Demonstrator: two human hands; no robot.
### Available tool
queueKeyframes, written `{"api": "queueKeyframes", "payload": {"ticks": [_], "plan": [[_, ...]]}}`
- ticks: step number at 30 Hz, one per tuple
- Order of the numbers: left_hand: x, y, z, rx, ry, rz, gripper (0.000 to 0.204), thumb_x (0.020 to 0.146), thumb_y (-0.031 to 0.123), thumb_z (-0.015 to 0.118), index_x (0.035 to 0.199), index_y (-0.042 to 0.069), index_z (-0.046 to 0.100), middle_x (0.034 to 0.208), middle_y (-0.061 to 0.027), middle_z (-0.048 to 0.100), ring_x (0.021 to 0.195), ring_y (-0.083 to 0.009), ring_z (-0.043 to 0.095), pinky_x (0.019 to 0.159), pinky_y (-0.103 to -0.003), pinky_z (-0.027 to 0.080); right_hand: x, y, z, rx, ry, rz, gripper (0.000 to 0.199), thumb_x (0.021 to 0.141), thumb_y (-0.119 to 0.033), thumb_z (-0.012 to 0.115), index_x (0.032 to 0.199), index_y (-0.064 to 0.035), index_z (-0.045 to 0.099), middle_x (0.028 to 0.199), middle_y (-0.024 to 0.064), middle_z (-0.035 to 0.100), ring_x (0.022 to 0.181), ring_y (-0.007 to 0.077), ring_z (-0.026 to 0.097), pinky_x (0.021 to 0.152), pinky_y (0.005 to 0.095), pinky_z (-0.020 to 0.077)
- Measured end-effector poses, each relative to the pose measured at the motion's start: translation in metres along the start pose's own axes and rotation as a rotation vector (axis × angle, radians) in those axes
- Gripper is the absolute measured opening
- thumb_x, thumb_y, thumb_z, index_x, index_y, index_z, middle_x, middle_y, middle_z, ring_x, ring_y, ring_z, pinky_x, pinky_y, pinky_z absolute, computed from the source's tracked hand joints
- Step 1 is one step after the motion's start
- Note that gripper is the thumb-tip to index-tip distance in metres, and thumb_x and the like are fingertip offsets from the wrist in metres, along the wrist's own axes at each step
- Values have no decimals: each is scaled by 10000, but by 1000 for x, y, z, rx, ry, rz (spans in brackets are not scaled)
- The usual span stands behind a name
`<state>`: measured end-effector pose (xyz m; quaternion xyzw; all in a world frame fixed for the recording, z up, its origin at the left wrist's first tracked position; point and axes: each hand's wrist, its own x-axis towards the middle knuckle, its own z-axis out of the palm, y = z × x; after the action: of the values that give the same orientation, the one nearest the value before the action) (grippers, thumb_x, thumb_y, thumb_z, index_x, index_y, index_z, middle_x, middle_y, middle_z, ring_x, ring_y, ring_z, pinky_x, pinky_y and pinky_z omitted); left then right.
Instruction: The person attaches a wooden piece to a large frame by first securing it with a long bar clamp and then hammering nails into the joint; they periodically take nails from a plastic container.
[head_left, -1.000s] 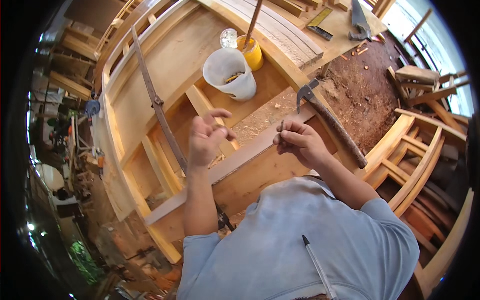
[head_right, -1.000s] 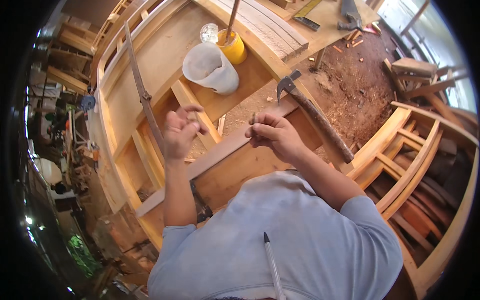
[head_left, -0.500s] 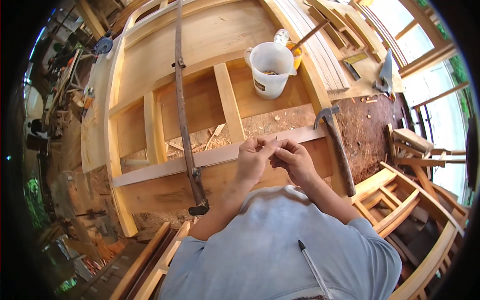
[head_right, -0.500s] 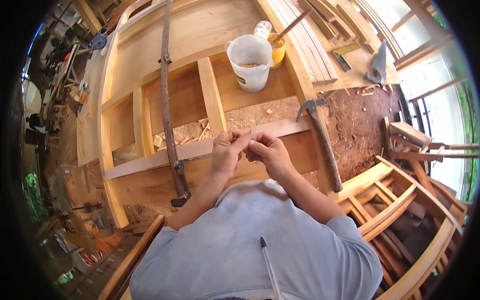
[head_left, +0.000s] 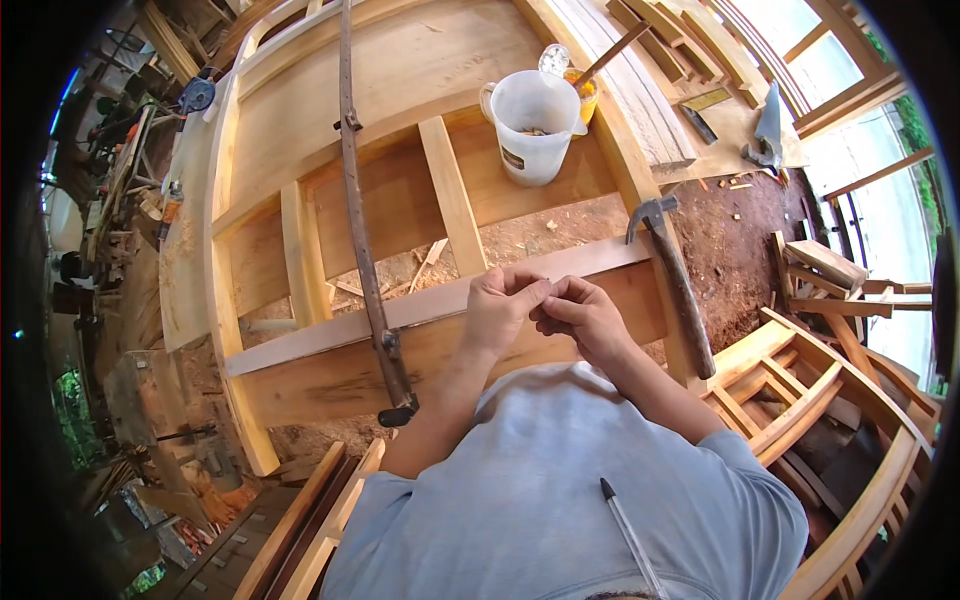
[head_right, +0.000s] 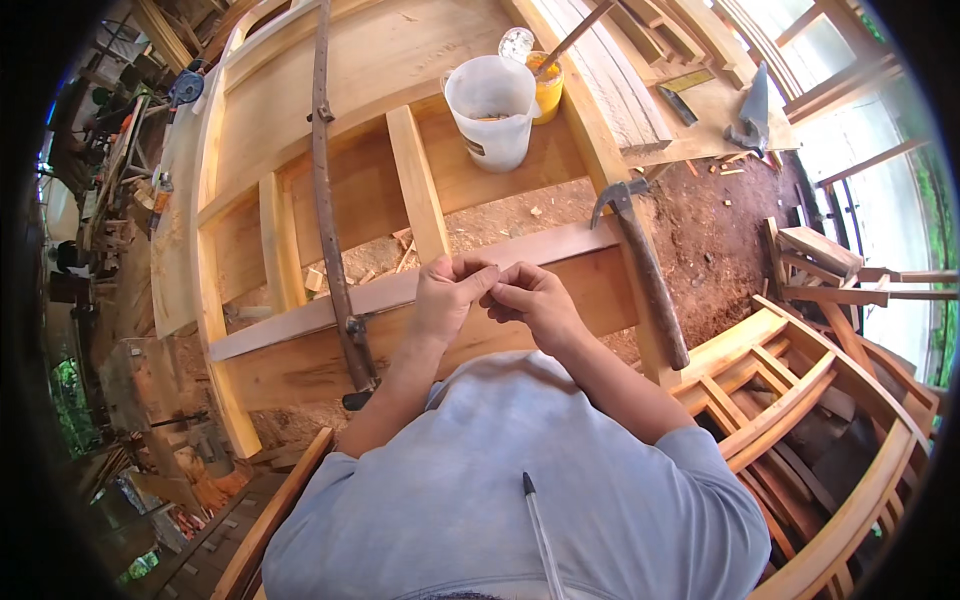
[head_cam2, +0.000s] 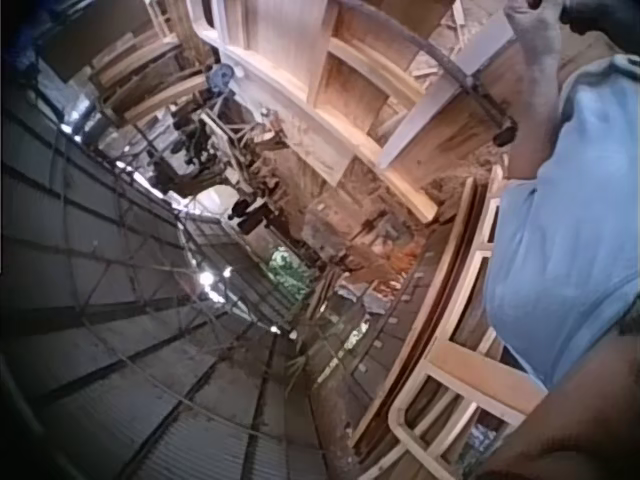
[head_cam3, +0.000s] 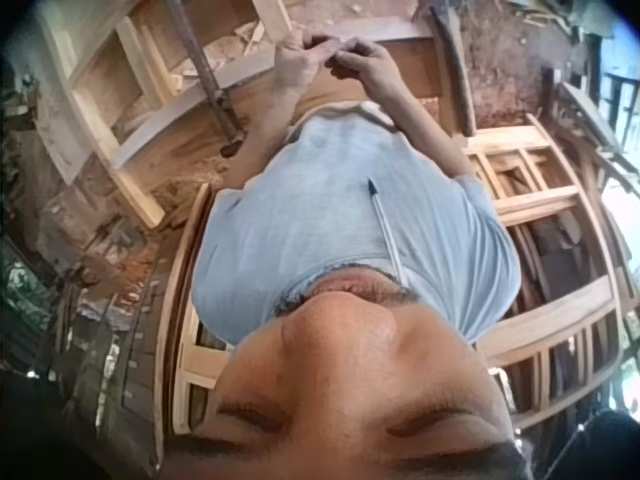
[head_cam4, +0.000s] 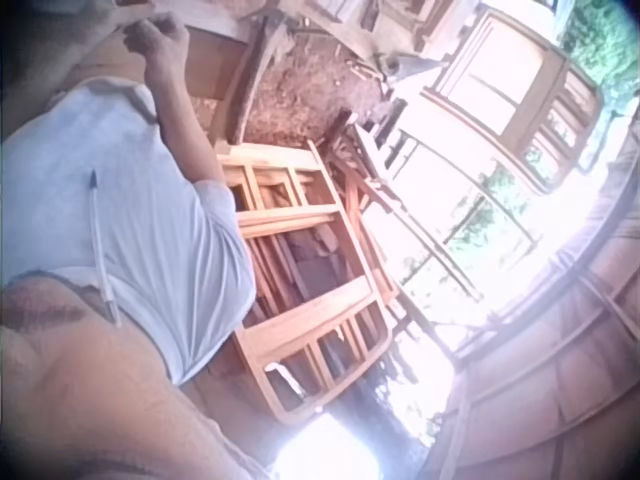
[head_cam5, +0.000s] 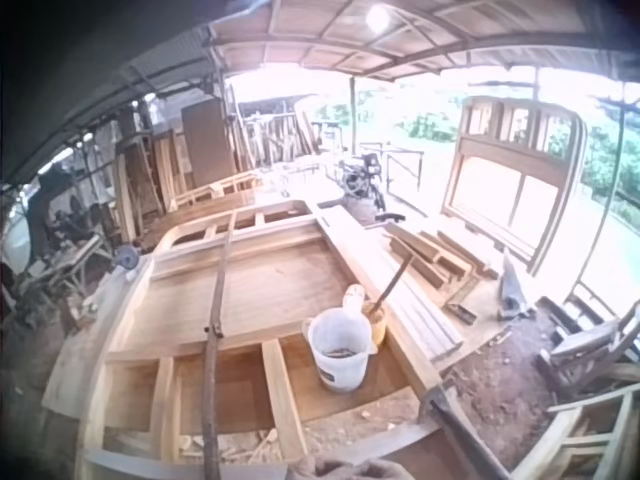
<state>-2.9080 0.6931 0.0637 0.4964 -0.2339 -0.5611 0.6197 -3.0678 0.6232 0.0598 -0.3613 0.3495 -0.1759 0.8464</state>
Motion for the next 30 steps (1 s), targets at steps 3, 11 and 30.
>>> {"api": "queueKeyframes", "payload": {"ticks": [3,11,30], "plan": [[-2,-5,-1,-41,50,53,50,916,42,729,918,-8,729,792,-50,713,631,-88,608,581,-225,484,0,-1,1,-12,16,25,87,988,-119,666,1005,-50,615,949,105,727,789,177,693,737,318,573],[1,-15,-29,-279,523,-64,109,900,117,596,813,54,616,777,-64,633,662,-144,594,519,-281,439,1,-8,-7,40,81,30,83,1016,-143,628,1048,-67,618,872,65,704,733,146,659,688,287,543],[15,-13,4,25,91,-3,129,872,85,807,928,-4,732,810,-38,720,744,-88,648,714,-238,526,-1,-7,-9,64,107,67,144,1020,-138,593,1076,-14,640,796,23,624,683,103,566,637,253,462]]}}
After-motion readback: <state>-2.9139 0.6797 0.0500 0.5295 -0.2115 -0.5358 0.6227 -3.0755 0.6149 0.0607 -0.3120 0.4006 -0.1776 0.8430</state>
